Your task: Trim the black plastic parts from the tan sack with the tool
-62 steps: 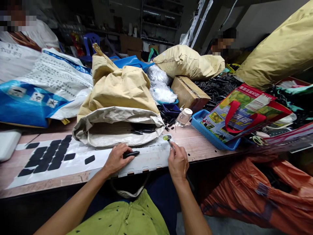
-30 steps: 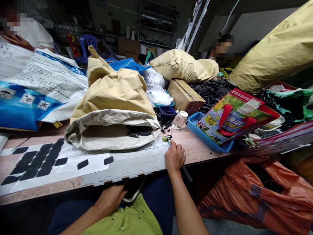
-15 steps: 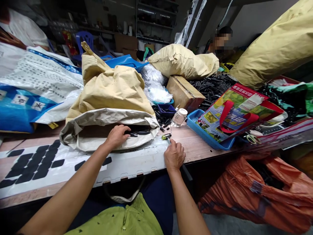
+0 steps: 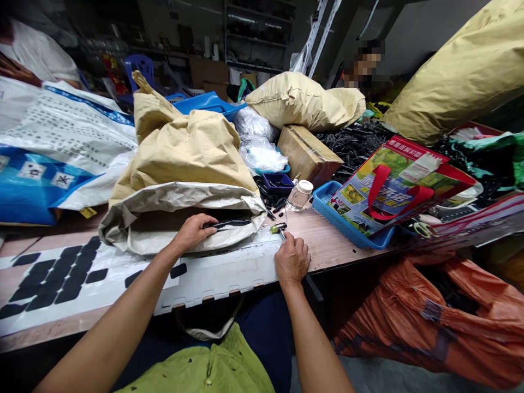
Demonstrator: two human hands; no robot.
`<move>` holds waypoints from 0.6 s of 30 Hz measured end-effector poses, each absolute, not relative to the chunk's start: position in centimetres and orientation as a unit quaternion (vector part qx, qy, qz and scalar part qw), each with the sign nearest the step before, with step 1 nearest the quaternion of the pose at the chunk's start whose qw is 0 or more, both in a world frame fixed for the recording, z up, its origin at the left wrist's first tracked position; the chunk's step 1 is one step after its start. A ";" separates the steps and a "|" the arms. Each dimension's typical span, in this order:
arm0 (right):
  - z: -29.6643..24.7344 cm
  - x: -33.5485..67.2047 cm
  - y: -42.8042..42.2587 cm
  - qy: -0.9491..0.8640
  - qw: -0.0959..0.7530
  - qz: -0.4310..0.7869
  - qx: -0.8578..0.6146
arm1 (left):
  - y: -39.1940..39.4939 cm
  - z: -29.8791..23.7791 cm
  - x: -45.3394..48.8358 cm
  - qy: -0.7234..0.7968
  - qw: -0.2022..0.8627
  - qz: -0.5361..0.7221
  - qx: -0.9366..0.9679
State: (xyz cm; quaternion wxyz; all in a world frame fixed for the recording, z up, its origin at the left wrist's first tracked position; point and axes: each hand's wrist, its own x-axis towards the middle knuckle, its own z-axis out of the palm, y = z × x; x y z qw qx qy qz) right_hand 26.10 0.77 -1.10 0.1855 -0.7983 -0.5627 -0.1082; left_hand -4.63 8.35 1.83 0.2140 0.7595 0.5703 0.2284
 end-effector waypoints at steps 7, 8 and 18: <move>-1.2 26.2 0.8 -0.563 0.186 -0.112 -0.798 | 4.8 4.6 -4.2 0.538 0.311 0.299 0.724; -1.3 26.2 0.8 -0.563 0.186 -0.112 -0.797 | 4.2 4.7 -4.0 0.534 0.326 0.308 0.717; -1.4 26.2 0.8 -0.559 0.185 -0.111 -0.800 | 0.5 3.2 -3.0 0.503 0.352 0.316 0.723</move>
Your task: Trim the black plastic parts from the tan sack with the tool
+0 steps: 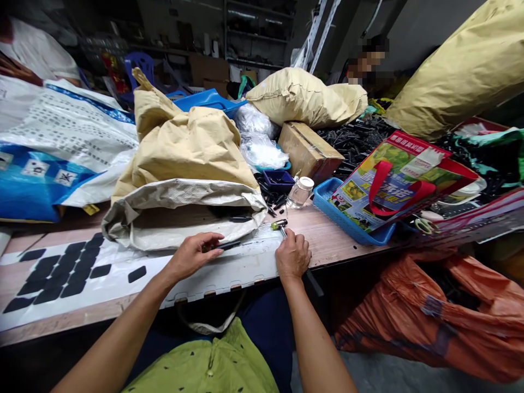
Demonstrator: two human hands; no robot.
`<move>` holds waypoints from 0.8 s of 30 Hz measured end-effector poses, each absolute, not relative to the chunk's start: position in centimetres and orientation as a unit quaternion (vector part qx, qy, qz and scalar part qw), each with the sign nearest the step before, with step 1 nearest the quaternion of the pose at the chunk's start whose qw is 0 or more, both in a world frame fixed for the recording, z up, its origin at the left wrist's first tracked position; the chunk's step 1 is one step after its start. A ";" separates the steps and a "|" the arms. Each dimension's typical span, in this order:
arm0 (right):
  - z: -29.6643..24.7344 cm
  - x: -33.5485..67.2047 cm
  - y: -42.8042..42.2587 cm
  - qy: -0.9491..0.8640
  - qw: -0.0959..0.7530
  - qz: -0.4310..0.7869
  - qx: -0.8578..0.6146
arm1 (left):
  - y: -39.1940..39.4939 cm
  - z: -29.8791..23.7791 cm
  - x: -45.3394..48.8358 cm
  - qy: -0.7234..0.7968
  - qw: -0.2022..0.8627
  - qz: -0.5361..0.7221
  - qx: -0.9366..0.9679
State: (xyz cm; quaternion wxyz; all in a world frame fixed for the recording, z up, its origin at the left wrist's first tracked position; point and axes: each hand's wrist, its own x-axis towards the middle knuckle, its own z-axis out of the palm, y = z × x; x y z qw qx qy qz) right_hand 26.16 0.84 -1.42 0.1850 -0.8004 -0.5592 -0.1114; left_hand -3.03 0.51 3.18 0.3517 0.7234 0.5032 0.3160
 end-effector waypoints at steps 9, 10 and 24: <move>-1.2 26.0 0.8 -0.560 0.193 -0.107 -0.799 | -2.5 -0.2 -3.2 0.517 0.246 0.304 0.761; -1.2 26.0 0.8 -0.560 0.195 -0.105 -0.798 | -2.7 -0.4 -3.2 0.521 0.245 0.307 0.758; -0.8 26.6 1.0 -0.564 0.220 -0.063 -0.793 | -2.7 -2.1 -2.8 0.519 0.242 0.376 0.729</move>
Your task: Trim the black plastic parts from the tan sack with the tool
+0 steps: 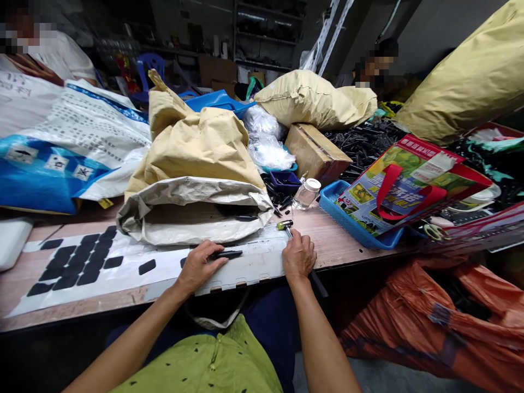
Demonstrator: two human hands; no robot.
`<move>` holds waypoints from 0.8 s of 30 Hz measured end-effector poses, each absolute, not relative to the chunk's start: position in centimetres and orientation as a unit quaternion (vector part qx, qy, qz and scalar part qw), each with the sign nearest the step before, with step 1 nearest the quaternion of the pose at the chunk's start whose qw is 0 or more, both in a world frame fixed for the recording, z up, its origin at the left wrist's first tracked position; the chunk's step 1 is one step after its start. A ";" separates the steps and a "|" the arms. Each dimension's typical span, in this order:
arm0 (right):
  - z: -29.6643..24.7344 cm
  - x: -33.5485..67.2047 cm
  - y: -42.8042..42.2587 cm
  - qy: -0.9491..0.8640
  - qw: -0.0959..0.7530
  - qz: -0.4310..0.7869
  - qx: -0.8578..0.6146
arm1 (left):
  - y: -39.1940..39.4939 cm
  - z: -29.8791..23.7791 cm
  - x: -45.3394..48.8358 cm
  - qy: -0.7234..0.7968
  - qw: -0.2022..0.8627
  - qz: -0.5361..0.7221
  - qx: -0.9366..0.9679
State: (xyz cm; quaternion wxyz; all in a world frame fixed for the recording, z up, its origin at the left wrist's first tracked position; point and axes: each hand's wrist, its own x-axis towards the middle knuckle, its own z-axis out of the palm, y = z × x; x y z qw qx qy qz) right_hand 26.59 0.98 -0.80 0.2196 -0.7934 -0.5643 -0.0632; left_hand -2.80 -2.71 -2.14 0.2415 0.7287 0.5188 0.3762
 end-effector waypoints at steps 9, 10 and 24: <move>2.3 23.7 -3.0 -0.521 0.441 0.136 -0.718 | -2.6 -1.4 -3.0 0.529 0.268 0.361 0.720; 2.3 23.0 -3.6 -0.527 0.446 0.173 -0.702 | -2.6 -1.4 -3.0 0.528 0.269 0.362 0.719; 1.5 20.0 -6.6 -0.517 0.441 0.321 -0.660 | -2.8 -0.2 -2.3 0.573 0.217 0.281 0.739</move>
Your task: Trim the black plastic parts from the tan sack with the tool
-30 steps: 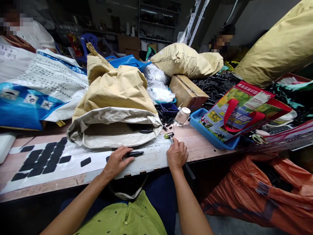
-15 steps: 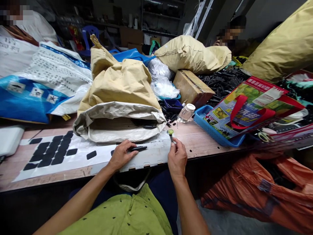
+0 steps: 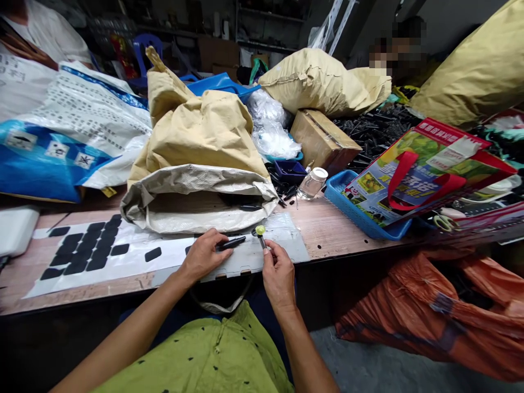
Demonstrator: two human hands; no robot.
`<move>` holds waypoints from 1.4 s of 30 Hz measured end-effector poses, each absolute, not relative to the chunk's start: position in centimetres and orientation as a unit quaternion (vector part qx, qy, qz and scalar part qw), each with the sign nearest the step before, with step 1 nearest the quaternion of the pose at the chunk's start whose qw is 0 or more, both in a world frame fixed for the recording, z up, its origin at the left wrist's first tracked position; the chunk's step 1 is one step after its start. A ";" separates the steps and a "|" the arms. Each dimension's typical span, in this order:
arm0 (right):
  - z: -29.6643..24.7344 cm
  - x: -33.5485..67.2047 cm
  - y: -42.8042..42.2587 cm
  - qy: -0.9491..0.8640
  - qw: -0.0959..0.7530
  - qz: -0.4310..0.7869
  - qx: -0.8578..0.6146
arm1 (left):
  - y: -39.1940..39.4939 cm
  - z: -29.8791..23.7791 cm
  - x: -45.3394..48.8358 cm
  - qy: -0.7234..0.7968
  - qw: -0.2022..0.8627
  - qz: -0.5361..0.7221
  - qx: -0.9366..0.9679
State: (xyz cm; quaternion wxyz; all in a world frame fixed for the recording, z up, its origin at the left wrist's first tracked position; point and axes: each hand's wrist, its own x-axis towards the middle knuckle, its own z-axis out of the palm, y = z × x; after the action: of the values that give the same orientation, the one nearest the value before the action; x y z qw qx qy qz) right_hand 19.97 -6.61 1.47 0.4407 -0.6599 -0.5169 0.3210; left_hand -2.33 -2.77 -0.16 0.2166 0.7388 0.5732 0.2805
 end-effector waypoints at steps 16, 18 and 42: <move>2.4 19.9 -7.7 -0.510 0.461 0.335 -0.644 | -3.7 2.5 -1.9 0.530 0.493 0.408 0.557; 2.5 19.6 -7.7 -0.514 0.463 0.338 -0.639 | -3.7 1.8 -2.2 0.530 0.442 0.425 0.586; 2.5 15.7 -9.0 -0.664 0.380 0.247 -0.595 | -3.4 -0.4 -3.7 0.581 0.257 0.298 0.713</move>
State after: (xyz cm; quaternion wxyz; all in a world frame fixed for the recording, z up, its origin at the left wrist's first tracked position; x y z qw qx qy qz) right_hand 15.66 -8.97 2.53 0.3797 -0.5949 -0.6639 0.2472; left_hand -3.70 -3.36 -0.37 0.2571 0.7125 0.5810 0.2978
